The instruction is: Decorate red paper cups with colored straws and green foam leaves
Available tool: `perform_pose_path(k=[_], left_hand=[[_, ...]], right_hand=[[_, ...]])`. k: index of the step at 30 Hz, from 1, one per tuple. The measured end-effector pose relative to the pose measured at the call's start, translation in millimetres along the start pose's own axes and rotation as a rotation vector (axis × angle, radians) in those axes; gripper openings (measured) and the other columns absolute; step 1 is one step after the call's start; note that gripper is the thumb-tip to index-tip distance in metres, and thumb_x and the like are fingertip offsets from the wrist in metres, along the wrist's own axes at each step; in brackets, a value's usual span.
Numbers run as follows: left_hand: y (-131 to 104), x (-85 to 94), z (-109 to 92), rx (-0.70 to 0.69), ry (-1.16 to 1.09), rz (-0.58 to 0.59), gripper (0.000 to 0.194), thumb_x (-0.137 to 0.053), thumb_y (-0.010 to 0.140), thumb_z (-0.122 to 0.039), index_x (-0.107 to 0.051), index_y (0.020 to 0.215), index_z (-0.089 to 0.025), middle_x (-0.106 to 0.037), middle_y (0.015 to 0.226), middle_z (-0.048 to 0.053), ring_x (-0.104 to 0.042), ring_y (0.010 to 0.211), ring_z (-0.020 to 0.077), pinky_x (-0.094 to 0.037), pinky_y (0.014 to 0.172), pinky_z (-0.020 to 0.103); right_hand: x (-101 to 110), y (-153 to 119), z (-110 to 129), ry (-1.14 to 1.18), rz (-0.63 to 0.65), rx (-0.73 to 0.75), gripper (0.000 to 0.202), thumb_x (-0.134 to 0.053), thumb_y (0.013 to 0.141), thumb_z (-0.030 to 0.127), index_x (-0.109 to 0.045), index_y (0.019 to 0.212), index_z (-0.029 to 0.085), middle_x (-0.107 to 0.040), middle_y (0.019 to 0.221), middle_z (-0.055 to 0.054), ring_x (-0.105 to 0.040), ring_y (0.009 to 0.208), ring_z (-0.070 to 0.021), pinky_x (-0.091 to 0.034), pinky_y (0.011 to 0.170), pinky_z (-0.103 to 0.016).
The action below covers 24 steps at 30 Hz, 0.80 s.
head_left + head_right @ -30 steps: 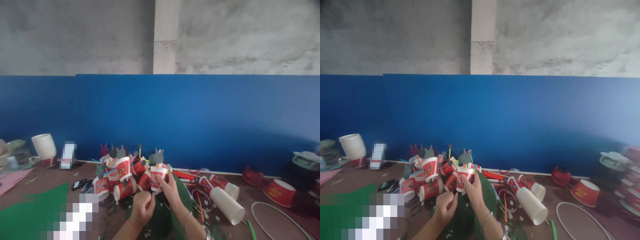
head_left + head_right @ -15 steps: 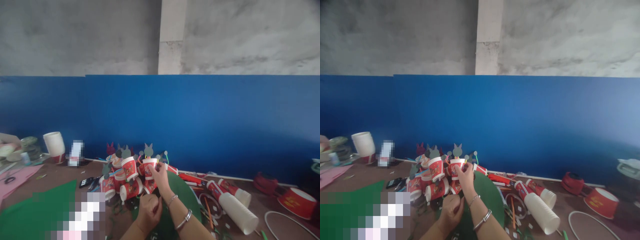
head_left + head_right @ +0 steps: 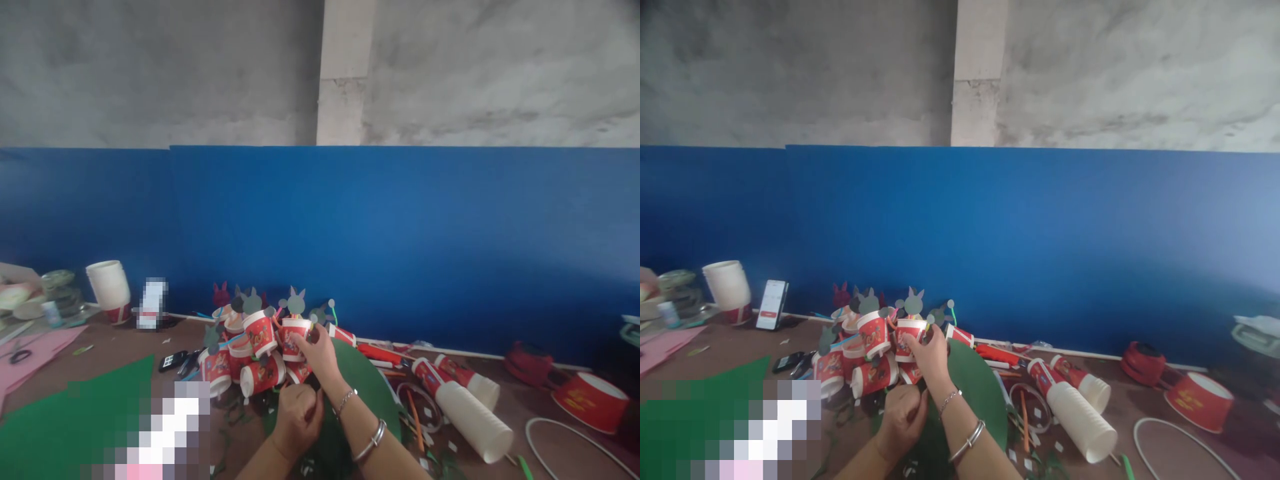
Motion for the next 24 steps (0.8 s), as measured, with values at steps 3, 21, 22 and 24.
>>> perform_pose_path(k=[3, 21, 22, 24], left_hand=[[-0.2, -0.1, 0.4, 0.004, -0.008, -0.001, 0.04, -0.044, 0.085, -0.011, -0.036, 0.047, -0.021, -0.042, 0.044, -0.003, -0.041, 0.043, 0.0099, -0.021, 0.048, 0.029], [-3.5, -7.9, 41.1, 0.317, -0.225, 0.019, 0.039, -0.032, 0.094, -0.025, -0.056, 0.064, -0.018, -0.061, 0.058, 0.003, -0.056, 0.053, 0.0136, -0.04, 0.053, 0.023], [-4.5, -7.6, 44.9, 0.345, -0.23, 0.01, 0.041, -0.031, 0.094, -0.027, -0.058, 0.066, -0.018, -0.062, 0.059, 0.003, -0.057, 0.053, 0.014, -0.041, 0.053, 0.023], [-7.0, -6.5, 53.1, 0.403, -0.234, -0.015, 0.042, -0.03, 0.095, -0.029, -0.06, 0.068, -0.017, -0.062, 0.059, 0.004, -0.056, 0.052, 0.0145, -0.041, 0.052, 0.023]], right_hand=[[-1.1, -0.8, -1.4, -0.003, 0.014, 0.006, 0.07, -0.075, 0.057, 0.048, -0.059, 0.114, 0.012, -0.068, 0.105, -0.015, -0.063, 0.099, -0.0307, -0.049, 0.084, -0.038], [0.8, -8.6, -7.5, 0.039, 0.048, 0.01, 0.06, -0.074, 0.06, 0.043, -0.057, 0.11, 0.015, -0.068, 0.097, -0.012, -0.065, 0.088, -0.0249, -0.052, 0.077, -0.033], [2.2, -10.2, -7.6, 0.043, 0.047, 0.014, 0.057, -0.072, 0.062, 0.043, -0.057, 0.11, 0.015, -0.068, 0.097, -0.012, -0.066, 0.087, -0.0243, -0.052, 0.077, -0.032], [6.2, -14.6, -7.6, 0.048, 0.044, 0.021, 0.052, -0.068, 0.068, 0.043, -0.058, 0.11, 0.014, -0.068, 0.098, -0.012, -0.066, 0.084, -0.023, -0.052, 0.075, -0.032]])
Point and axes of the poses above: each hand's wrist, its own y-axis towards the middle knuckle, its own x-axis out of the back of the hand, z = x × y, the point moved 9 cm from there along y, towards the middle knuckle
